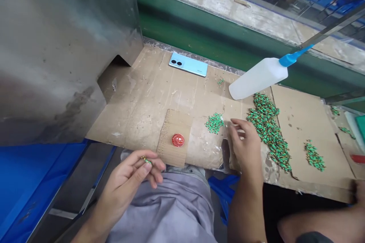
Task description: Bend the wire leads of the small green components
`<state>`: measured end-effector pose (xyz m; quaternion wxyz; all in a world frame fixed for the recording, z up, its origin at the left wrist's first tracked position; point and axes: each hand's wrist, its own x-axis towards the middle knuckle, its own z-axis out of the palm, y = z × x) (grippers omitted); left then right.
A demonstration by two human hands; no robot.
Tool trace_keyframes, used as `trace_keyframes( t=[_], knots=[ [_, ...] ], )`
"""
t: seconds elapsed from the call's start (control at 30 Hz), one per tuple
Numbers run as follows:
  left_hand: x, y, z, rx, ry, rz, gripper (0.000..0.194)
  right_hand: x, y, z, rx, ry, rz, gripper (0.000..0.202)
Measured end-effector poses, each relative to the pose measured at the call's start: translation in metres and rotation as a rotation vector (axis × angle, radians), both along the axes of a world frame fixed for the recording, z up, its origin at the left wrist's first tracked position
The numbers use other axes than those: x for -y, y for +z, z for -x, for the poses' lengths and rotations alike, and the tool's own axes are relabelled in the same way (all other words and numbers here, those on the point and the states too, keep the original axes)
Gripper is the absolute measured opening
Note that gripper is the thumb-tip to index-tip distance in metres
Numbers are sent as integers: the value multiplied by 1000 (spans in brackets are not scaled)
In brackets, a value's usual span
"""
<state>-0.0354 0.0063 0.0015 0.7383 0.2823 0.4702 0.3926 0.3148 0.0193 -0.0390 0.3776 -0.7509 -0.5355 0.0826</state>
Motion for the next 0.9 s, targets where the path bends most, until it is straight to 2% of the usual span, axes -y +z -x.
trace_keyframes(
  t=[0.07, 0.2, 0.3, 0.43, 0.53, 0.63, 0.73, 0.8, 0.9],
  knots=[
    [-1, -5, 2, 20, -64, -11, 30, -8, -2, 0, 37, 62, 54, 27],
    [-1, -15, 4, 22, -153, -79, 24, -17, -4, -6, 37, 95, 91, 28],
    [0, -17, 4, -37, -148, -125, 20, -14, -2, -7, 15, 83, 99, 29],
    [2, -15, 4, -34, -241, -119, 23, -5, 0, -7, -34, 30, 85, 29],
    [4, -15, 4, -75, -283, -147, 25, 4, 4, -2, -153, -5, 38, 26],
    [6, -11, 0, -171, -349, -243, 29, 14, 14, 18, -363, 9, -84, 17],
    [8, -2, -11, -262, -401, -321, 28, 25, 27, 53, -488, 181, -179, 8],
    [8, 5, -20, -304, -407, -339, 28, 31, 32, 79, -523, 359, -199, 12],
    [9, 11, -30, -382, -384, -376, 27, 37, 34, 110, -518, 547, -194, 20]
  ],
)
